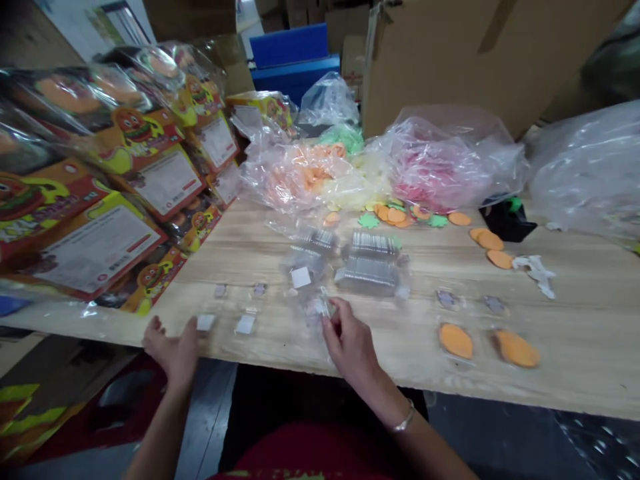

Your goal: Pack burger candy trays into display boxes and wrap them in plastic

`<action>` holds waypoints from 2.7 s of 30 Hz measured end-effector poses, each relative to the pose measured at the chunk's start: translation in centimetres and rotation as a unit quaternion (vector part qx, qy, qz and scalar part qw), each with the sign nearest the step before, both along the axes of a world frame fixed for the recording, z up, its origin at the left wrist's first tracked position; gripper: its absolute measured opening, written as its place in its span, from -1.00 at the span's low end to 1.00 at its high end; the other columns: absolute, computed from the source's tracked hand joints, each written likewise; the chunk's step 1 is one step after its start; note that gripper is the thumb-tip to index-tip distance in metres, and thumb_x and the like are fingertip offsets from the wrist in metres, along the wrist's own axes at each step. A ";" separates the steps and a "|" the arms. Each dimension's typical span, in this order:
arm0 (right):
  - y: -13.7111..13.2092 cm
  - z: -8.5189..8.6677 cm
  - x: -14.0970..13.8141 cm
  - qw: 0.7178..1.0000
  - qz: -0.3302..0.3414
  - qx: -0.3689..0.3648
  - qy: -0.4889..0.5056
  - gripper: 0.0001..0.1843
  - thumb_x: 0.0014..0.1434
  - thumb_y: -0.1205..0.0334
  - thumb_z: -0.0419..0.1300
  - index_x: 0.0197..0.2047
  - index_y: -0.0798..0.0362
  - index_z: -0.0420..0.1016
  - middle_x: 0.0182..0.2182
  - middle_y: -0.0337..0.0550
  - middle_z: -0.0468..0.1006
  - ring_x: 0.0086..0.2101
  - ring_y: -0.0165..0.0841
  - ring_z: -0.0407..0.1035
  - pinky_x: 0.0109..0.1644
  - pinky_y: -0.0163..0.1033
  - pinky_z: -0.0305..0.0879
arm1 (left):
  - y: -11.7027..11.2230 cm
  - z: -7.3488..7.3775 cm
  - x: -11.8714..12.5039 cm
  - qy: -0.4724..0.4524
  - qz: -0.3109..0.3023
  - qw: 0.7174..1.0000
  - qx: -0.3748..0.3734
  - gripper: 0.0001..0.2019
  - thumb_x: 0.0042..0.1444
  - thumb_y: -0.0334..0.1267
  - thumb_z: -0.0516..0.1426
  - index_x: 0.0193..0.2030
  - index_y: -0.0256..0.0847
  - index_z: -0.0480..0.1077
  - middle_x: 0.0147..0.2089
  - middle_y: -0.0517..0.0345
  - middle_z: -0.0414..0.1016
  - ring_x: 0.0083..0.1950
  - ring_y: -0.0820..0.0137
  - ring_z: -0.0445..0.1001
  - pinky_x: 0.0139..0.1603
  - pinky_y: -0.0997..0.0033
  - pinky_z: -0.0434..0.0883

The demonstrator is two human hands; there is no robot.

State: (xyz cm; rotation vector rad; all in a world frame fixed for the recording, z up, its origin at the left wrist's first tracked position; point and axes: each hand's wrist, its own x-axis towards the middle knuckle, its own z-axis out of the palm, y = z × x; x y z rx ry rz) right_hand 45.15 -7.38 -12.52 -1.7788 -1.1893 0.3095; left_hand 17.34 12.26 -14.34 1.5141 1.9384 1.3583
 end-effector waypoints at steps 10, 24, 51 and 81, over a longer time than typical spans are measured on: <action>5.2 -1.0 -5.6 0.968 0.083 -0.153 -0.181 -0.53 0.31 0.32 0.01 0.27 0.20 0.21 -0.22 0.06 0.61 -0.28 -0.18 0.52 -0.28 -0.20 0.35 | 0.8 -0.9 3.6 0.398 -0.235 0.887 0.016 -0.59 0.19 -0.10 0.09 0.08 -0.31 0.42 0.20 -0.26 0.39 0.29 -0.04 0.25 0.28 -0.13 0.17; -0.2 -1.2 -1.0 0.954 0.093 -0.214 -0.190 -0.65 0.23 0.40 0.08 0.10 0.10 0.34 -0.21 -0.03 0.50 -0.26 -0.21 0.43 -0.21 -0.16 0.37 | -4.0 1.0 8.3 0.434 -0.550 0.714 -0.001 -0.87 0.18 -0.21 0.14 -0.19 -0.17 0.46 0.05 -0.07 0.53 0.29 -0.09 0.26 0.28 -0.27 0.07; 2.9 -3.0 0.7 0.898 0.307 0.041 -0.312 -0.81 0.26 0.46 0.12 -0.14 0.05 0.50 0.05 0.06 0.48 0.06 -0.15 0.34 0.17 0.05 0.29 | -3.5 2.6 9.5 0.417 -0.205 0.880 -0.098 -0.59 0.23 0.00 0.03 0.04 -0.28 0.33 -0.14 -0.13 0.52 -0.10 0.06 0.53 -0.12 0.16 0.40; -6.3 -4.2 6.2 0.989 -0.091 -0.049 0.110 -0.84 0.18 0.16 0.10 -0.24 0.06 0.38 -0.36 -0.14 0.44 -0.33 -0.28 0.37 -0.22 -0.15 0.33 | -12.7 2.9 14.7 -0.111 -0.435 0.823 -0.349 -0.36 -0.25 -0.01 0.32 -0.01 -0.30 0.37 -0.08 -0.09 0.50 -0.01 0.14 0.49 0.01 0.18 0.42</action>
